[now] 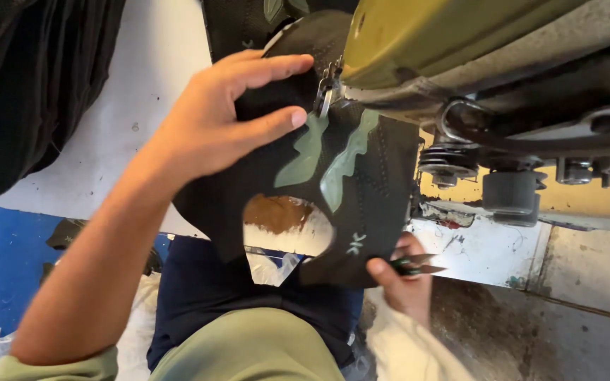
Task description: The person operates a sewing machine to stitch a green logo onto black shoe uppers. They guide the material under the needle, trim excess thread with scissors, and stack the finished pieces on the table.
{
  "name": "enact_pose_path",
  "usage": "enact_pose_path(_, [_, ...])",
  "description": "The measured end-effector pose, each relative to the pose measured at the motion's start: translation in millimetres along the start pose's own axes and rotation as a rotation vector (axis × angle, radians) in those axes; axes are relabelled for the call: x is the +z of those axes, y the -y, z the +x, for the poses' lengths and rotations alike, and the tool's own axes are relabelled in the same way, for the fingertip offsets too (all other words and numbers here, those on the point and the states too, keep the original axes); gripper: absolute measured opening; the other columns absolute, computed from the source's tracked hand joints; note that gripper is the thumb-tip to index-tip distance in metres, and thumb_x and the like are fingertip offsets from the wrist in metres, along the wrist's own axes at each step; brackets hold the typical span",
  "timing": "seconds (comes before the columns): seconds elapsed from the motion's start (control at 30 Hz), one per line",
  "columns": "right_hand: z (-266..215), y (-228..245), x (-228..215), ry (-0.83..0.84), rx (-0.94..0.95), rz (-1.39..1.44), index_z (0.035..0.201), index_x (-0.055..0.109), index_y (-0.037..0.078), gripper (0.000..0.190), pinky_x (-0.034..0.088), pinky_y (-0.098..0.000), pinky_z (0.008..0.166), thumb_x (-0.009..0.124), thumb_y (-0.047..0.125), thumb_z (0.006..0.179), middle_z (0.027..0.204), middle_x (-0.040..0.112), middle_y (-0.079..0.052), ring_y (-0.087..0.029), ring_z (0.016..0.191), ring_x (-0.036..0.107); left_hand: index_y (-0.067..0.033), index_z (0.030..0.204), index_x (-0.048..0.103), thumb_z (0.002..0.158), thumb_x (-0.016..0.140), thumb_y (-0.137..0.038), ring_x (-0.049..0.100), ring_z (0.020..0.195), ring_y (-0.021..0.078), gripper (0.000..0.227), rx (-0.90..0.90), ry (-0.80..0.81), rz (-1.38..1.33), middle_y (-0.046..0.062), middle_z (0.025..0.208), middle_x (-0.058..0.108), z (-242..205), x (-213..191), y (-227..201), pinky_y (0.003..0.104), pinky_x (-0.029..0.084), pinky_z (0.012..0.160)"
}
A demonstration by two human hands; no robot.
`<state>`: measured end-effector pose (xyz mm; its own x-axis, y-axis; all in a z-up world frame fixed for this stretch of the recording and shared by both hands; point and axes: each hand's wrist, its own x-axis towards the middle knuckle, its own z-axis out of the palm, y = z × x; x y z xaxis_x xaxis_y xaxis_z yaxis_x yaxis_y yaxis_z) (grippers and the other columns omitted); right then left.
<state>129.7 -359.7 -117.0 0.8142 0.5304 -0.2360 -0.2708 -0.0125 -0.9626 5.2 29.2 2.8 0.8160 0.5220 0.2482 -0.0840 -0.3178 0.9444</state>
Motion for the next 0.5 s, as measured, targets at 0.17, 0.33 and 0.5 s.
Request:
enact_pose_path(0.17, [-6.1, 36.4, 68.0, 0.181, 0.132, -0.13, 0.111, 0.067, 0.0, 0.035, 0.056, -0.0307, 0.083, 0.082, 0.003, 0.08, 0.1, 0.074, -0.009, -0.016, 0.09, 0.069, -0.0056, 0.141, 0.065, 0.097, 0.078, -0.02, 0.067, 0.124, 0.0158, 0.049, 0.043, 0.204, -0.021, 0.006, 0.132, 0.072, 21.9, -17.1, 13.9, 0.029, 0.05, 0.109])
enact_pose_path(0.33, [-2.3, 56.3, 82.3, 0.184, 0.182, -0.164, 0.115, 0.069, 0.0, 0.037, 0.056, -0.0311, 0.085, 0.08, 0.001, 0.079, 0.104, 0.076, -0.01, -0.016, 0.093, 0.07, -0.0067, 0.141, 0.064, 0.094, 0.077, -0.023, 0.065, 0.121, 0.0138, 0.052, -0.123, 0.232, -0.242, 0.003, 0.132, 0.072, 19.2, -11.8, 14.4, 0.029, 0.051, 0.107])
enact_pose_path(0.5, [22.1, 66.9, 62.4, 0.085, 0.098, -0.135, 0.112, 0.068, -0.001, 0.032, 0.057, -0.0323, 0.082, 0.08, 0.0, 0.083, 0.101, 0.076, -0.011, -0.018, 0.089, 0.071, -0.0041, 0.144, 0.062, 0.099, 0.077, -0.022, 0.062, 0.131, 0.0152, 0.051, -0.046, 0.067, -0.18, 0.007, 0.139, 0.069, -6.7, 12.3, 16.6, 0.03, 0.046, 0.116])
